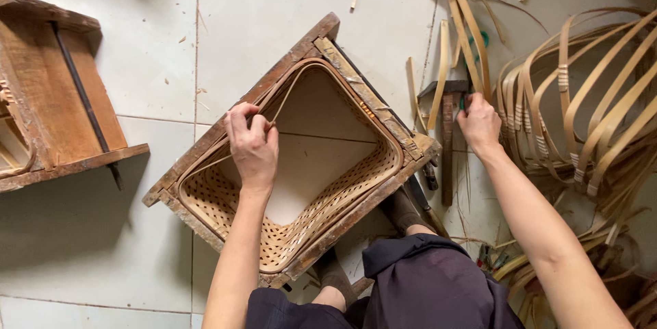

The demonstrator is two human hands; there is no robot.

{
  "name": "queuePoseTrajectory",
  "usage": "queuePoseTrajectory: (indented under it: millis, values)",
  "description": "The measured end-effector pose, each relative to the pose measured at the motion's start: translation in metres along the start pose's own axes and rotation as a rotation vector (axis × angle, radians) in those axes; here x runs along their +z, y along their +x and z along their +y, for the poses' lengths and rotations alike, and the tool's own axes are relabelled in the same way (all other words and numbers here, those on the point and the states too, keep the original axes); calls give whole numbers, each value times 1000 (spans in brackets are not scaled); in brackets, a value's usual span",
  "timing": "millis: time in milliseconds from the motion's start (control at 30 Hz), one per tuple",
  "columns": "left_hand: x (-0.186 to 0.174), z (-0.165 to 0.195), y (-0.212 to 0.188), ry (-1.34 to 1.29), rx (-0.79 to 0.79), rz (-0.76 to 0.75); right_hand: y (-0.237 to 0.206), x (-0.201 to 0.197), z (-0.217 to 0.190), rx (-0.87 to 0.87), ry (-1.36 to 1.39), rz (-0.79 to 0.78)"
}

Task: The person assembles a woven bamboo basket inside a wooden frame mold on the floor. They press and shape the woven bamboo body, fit a bent rim strip around the top edge, trim excess material with scissors, and add thin bamboo strips across the basket opening, securing them into the rim.

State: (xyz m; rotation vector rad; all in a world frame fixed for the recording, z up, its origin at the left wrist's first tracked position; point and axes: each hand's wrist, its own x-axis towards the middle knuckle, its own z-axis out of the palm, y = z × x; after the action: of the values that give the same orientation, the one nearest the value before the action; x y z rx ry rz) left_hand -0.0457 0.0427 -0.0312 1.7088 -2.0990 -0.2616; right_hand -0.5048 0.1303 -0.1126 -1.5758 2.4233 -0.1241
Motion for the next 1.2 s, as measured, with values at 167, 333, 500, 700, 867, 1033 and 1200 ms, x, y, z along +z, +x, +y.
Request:
queuePoseTrajectory:
  millis: [167, 333, 500, 700, 867, 1033, 1200]
  values:
    - [1, 0, 5, -2, 23, 24, 4, -15, 1, 226, 104, -113]
    - [0, 0, 8, 14, 56, 40, -20, -55, 23, 195, 474, -73]
    - [0, 0, 9, -21, 31, 29, -41, -103, 34, 21, 519, 99]
    - [2, -1, 10, -9, 18, 34, -38, -174, 17, -435, 1252, -367]
    - [2, 0, 10, -8, 26, 53, -60, -181, -23, -447, 1499, -889]
    - [1, -1, 11, -10, 19, 39, -124, -142, -68, -26, 1763, -1280]
    - [5, -3, 10, 2, 29, 53, -153, -159, -91, 187, 1686, -1193]
